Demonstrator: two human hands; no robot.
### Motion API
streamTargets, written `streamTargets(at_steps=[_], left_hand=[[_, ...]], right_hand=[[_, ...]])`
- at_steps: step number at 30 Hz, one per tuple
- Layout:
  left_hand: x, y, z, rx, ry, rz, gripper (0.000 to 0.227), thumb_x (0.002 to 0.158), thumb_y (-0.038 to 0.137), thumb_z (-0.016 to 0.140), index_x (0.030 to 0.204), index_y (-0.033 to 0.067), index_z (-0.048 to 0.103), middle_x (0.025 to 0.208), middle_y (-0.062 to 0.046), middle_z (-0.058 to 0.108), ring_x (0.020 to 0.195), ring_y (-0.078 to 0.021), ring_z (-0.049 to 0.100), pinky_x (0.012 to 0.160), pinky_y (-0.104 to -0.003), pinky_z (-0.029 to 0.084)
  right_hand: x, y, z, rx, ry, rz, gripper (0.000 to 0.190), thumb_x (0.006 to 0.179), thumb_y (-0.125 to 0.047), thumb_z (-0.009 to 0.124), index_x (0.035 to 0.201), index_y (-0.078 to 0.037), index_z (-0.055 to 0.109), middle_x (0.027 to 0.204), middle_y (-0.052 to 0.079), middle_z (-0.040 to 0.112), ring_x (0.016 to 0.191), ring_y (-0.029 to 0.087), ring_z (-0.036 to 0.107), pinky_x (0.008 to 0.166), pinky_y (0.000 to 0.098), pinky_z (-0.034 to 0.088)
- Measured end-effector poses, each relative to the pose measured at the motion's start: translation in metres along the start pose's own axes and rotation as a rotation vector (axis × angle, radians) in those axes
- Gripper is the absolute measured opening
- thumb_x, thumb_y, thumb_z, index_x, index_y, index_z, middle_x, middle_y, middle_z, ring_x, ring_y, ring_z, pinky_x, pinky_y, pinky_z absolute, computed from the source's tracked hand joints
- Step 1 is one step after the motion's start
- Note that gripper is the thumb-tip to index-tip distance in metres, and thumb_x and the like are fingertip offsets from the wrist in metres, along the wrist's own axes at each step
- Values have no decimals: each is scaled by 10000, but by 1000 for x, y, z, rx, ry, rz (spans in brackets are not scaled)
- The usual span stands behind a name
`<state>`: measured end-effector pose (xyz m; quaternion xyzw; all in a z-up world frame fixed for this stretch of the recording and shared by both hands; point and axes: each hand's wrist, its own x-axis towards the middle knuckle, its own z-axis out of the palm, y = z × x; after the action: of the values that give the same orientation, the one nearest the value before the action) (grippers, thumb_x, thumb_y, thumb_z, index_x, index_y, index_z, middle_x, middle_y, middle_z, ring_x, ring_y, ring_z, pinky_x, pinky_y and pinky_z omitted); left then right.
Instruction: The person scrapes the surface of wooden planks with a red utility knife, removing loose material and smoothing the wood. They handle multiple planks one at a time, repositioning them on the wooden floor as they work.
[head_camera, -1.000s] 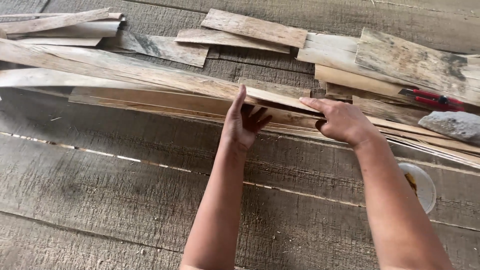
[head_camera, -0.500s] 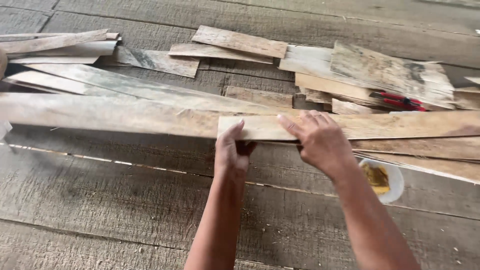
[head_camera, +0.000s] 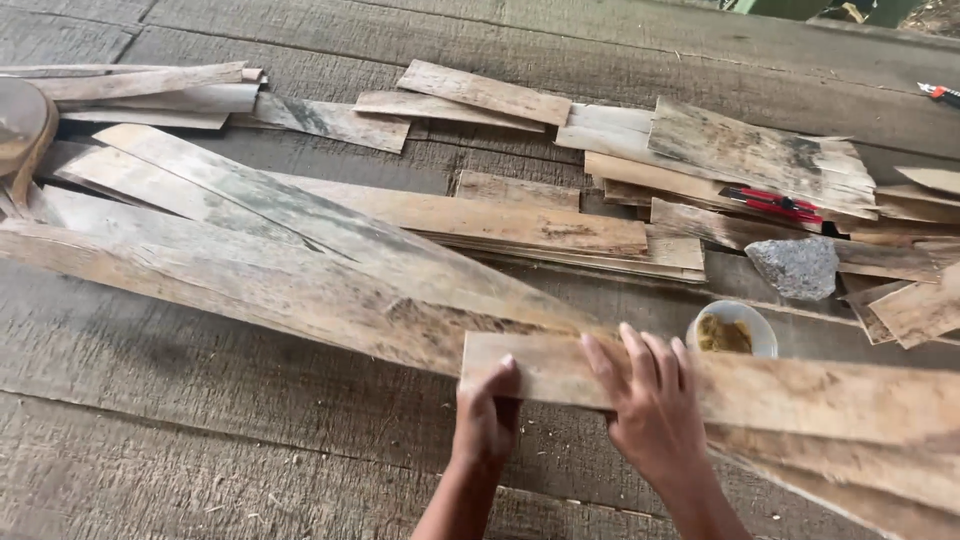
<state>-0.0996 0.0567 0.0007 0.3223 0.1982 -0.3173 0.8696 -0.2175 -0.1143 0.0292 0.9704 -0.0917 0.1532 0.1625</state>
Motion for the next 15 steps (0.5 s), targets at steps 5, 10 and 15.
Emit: streamTargets(at_steps=[5,10,15], left_hand=[[-40,-38,-60,74,-112,-48,260,838,35,737,711,132,532,644,4,484,597,-125,403,571,-313,312],[-87,-33,-63,23,69,-238,337,769,55,705,1047,-131,665,970,-279,675,894,-402,647,838,-494,508],[-33,-55,-168,839,367,-387,592,690,296,913,1134,-88,835,1073,-103,815,1015,-164,698,941,-299,516]], right_hand=[[-75,-18,-10,98,39,-19,1165,558,-31,646,1624,-246,229,1625,171,371,1428,345,416,1208,656,313],[-140,-39,22,220,-114,-39,1210,570,-637,722,1630,-318,233,1683,106,256,1551,367,225,1195,630,202],[-122,-23,38,608,-305,43,724,898,-582,711,1514,-269,497,1616,80,385,1513,346,273,1122,660,240]])
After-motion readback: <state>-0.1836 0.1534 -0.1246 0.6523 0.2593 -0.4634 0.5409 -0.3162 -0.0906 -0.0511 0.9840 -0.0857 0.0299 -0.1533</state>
